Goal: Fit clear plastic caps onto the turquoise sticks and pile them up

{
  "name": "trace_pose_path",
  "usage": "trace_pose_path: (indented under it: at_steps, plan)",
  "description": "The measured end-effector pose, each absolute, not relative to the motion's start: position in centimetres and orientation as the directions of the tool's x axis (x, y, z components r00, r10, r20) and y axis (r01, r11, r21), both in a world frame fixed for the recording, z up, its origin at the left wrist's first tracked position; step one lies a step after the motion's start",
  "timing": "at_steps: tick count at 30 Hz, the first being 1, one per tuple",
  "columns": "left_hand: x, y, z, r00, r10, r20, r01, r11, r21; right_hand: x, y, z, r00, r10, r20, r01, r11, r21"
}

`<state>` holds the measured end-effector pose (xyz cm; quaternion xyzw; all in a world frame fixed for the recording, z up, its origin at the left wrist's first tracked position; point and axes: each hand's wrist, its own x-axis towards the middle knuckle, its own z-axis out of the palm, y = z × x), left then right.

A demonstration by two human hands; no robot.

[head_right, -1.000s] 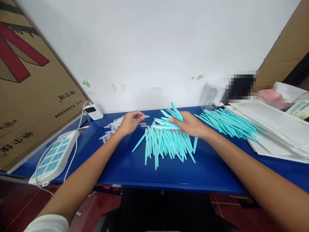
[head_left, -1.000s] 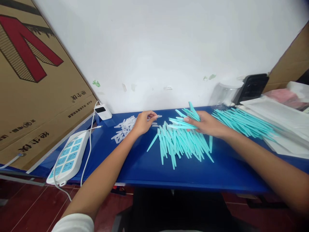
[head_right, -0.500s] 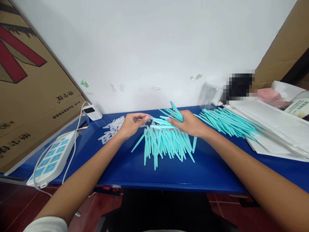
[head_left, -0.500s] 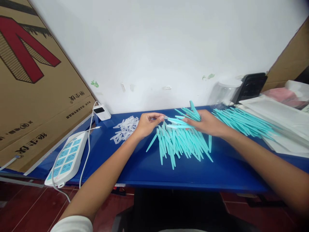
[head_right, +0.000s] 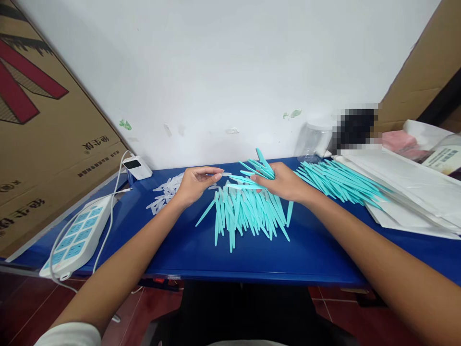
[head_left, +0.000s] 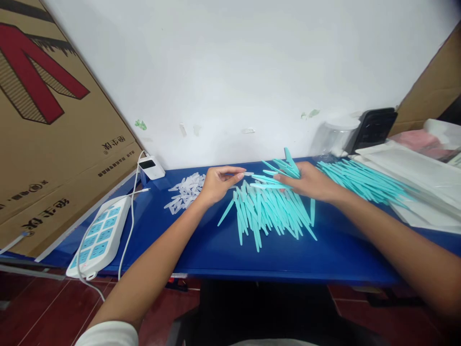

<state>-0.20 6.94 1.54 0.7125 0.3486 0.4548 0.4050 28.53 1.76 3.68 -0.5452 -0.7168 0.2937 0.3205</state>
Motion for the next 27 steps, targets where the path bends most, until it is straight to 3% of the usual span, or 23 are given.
trace_pose_path:
  at_steps: [14, 23, 27]
  plan:
    - [0.5, 5.6, 1.9, 0.450, 0.761, 0.468, 0.109, -0.567, 0.816, 28.0, 1.1, 3.2, -0.307, 0.920, 0.244, 0.501, 0.374, -0.780]
    - [0.3, 5.5, 2.6, 0.507, 0.759, 0.409, 0.147, -0.543, 0.827, 27.9, 1.0, 3.1, -0.339, 0.903, 0.264, 0.463, 0.405, -0.788]
    - [-1.3, 7.6, 2.5, 0.496, 0.759, 0.422, 0.274, -0.598, 0.754, 28.3, 1.3, 3.6, -0.330, 0.907, 0.262, 0.524, 0.407, -0.748]
